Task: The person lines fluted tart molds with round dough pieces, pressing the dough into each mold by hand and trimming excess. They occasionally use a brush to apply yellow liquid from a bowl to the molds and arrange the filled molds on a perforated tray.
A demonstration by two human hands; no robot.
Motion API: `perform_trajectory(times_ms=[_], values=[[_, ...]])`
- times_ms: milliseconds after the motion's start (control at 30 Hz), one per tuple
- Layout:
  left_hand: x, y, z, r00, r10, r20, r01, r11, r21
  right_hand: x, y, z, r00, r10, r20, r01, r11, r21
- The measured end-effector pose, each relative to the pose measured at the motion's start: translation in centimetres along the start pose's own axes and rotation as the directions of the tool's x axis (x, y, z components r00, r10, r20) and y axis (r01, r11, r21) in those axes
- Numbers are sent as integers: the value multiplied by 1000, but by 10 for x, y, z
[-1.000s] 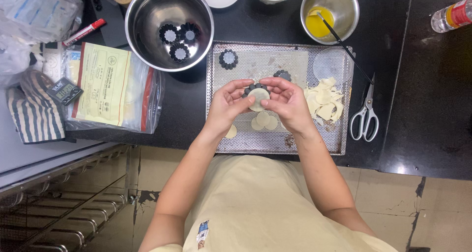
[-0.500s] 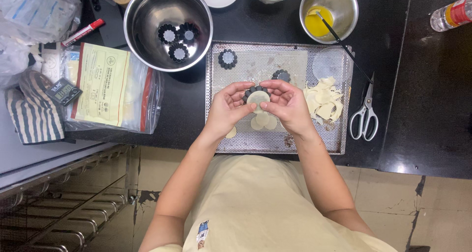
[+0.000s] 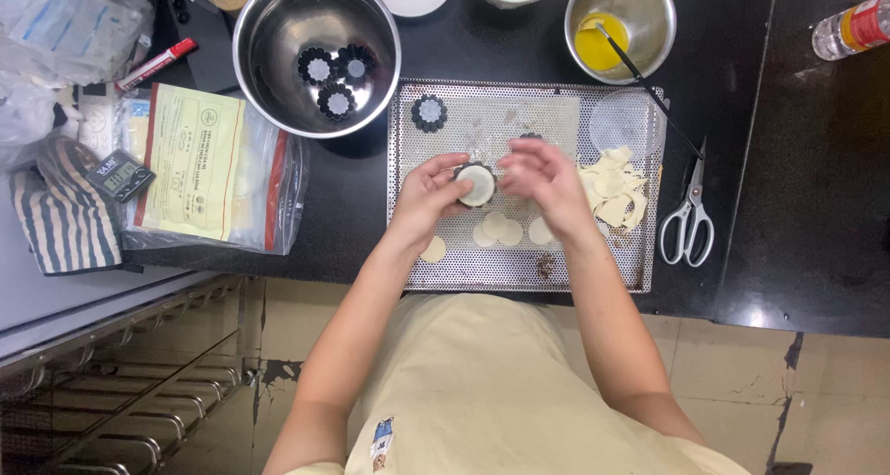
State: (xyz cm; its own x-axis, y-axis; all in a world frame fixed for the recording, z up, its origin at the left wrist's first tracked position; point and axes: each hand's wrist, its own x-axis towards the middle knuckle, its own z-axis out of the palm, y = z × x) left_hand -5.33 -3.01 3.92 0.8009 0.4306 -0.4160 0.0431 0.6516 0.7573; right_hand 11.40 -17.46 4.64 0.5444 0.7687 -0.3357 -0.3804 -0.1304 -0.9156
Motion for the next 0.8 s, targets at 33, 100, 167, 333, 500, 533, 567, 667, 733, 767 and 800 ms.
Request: perform_trajectory(times_ms=[33,100,167,333,500,533,567,667,733,767,800], values=[[4,-5,-5,999,-33,-33,33,999,16,8,5,-9,992,46,-116,-50,998,-29],[13,-16,-12,989,-93,-115,103,991,86,19,15,-30,960,25,-278,-45,997,-66],[19,-29,-19,964,-145,-224,188,964,186,23,21,-48,923,-128,-363,14,954,-301],[35,-48,-23,961,-96,-260,161,957,242,23,21,-59,911,-387,-143,72,491,-868],[44,-48,-16,966,-101,-238,148,971,189,42,12,-24,951,-294,100,178,251,-951],[45,-46,-18,962,-159,-221,191,973,129,46,7,-21,958,-265,105,167,223,-961],[44,-45,-21,955,-218,-202,236,969,68,49,4,-18,966,-234,109,157,194,-968],[41,-44,-29,972,-233,-26,218,938,-269,54,-1,-15,977,-174,121,141,112,-984],[41,-47,-30,974,-227,12,214,897,-386,58,-2,-18,985,-143,97,121,168,-978],[40,-47,-31,975,-222,29,211,871,-443,59,-1,-21,990,-123,70,99,250,-963],[38,-48,-31,977,-210,35,203,868,-453,59,-1,-26,994,-100,44,75,329,-942]])
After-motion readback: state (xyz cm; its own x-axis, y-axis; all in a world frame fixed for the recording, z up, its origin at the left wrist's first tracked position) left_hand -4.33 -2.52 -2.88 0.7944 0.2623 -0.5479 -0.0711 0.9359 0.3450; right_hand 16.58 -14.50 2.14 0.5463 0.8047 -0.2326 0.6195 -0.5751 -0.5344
